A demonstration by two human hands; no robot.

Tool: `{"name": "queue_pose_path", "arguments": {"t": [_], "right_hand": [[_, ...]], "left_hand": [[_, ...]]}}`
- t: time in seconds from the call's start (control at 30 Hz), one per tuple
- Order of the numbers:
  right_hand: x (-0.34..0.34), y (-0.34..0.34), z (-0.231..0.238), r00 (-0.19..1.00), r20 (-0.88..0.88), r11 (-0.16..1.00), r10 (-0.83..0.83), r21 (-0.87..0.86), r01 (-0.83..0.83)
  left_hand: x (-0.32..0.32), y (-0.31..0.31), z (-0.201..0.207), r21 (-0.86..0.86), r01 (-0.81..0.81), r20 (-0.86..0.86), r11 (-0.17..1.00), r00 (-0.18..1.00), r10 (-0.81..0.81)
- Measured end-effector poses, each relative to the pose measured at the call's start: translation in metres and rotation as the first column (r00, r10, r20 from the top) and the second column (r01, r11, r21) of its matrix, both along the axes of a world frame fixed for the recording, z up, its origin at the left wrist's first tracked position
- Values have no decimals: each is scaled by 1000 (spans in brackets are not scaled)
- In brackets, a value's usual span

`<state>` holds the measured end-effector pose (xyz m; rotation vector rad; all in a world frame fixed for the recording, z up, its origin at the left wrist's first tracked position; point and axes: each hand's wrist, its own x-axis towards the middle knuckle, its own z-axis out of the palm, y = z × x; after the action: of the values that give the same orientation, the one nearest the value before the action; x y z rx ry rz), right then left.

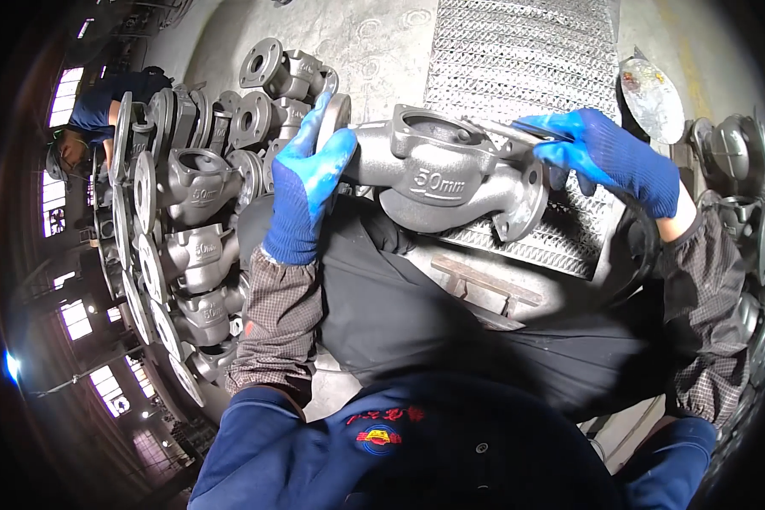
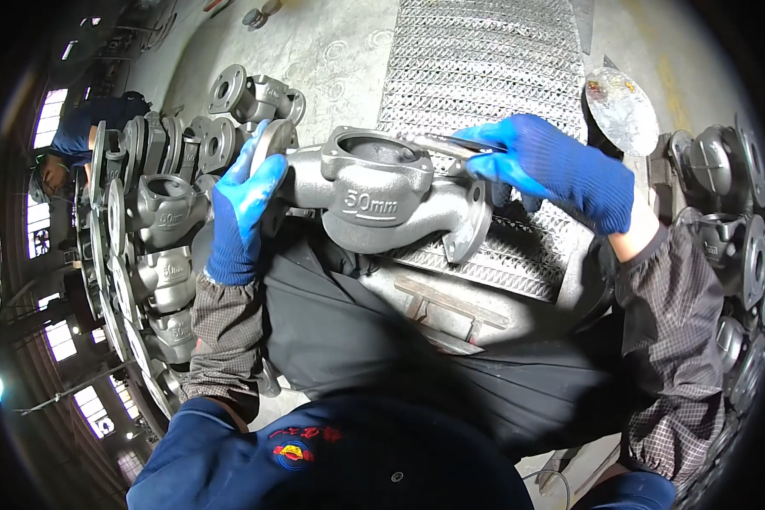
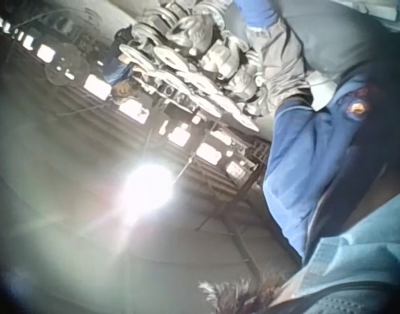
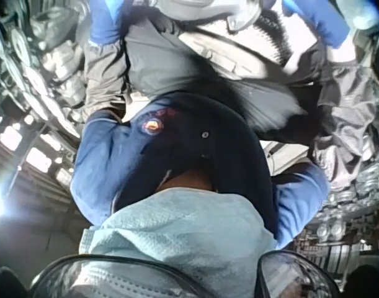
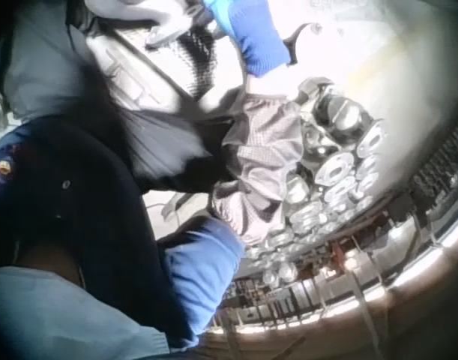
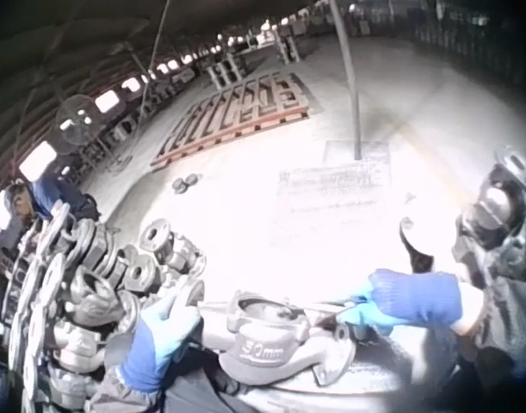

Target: The person cleans industrial metal castings using a handheld scraper and a brush. They pick up individual metal pieces, scrape the interior and exterior surfaces with a tool, and then brush away debris.

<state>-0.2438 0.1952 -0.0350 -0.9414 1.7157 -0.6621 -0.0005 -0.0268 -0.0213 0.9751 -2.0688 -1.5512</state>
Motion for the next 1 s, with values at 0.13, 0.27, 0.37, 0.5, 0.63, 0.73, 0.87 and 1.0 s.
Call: {"name": "queue_pose_path", "arguments": {"t": [0.13, 0.27, 0.37, 0.5, 0.63, 0.73, 0.87, 1.0], "right_hand": [[-17, -36, -15, 990, -34, 990, 139, 11, -138], [-22, -64, -21, 900, -270, 933, 342, -14, -359], [-15, -65, -44, 895, -349, 928, 279, -142, -344], [6, -54, -52, 894, -417, 946, 161, -194, -261], [9, -47, -56, 852, -513, 942, 106, -222, -251], [11, -48, -50, 853, -507, 954, 122, -178, -242], [15, -41, -49, 894, -443, 967, 64, -195, -165], [15, -45, -43, 868, -484, 975, 109, -117, -188]], "left_hand": [[-5, -3, -3, -71, -3, 77, 997, 997, 9], [-5, -7, 0, -67, 9, 115, 998, 993, -1], [-7, -4, 0, -39, -44, 157, 998, 986, 49], [-6, -5, 1, -9, -84, 190, 996, 978, 84], [-9, -5, 1, -19, -89, 228, 996, 969, 91], [-7, -5, 0, -53, -68, 195, 996, 978, 77], [-5, -5, 0, -206, -15, 201, 978, 978, 58], [-8, -3, 2, -151, -38, 217, 988, 974, 70]]}}
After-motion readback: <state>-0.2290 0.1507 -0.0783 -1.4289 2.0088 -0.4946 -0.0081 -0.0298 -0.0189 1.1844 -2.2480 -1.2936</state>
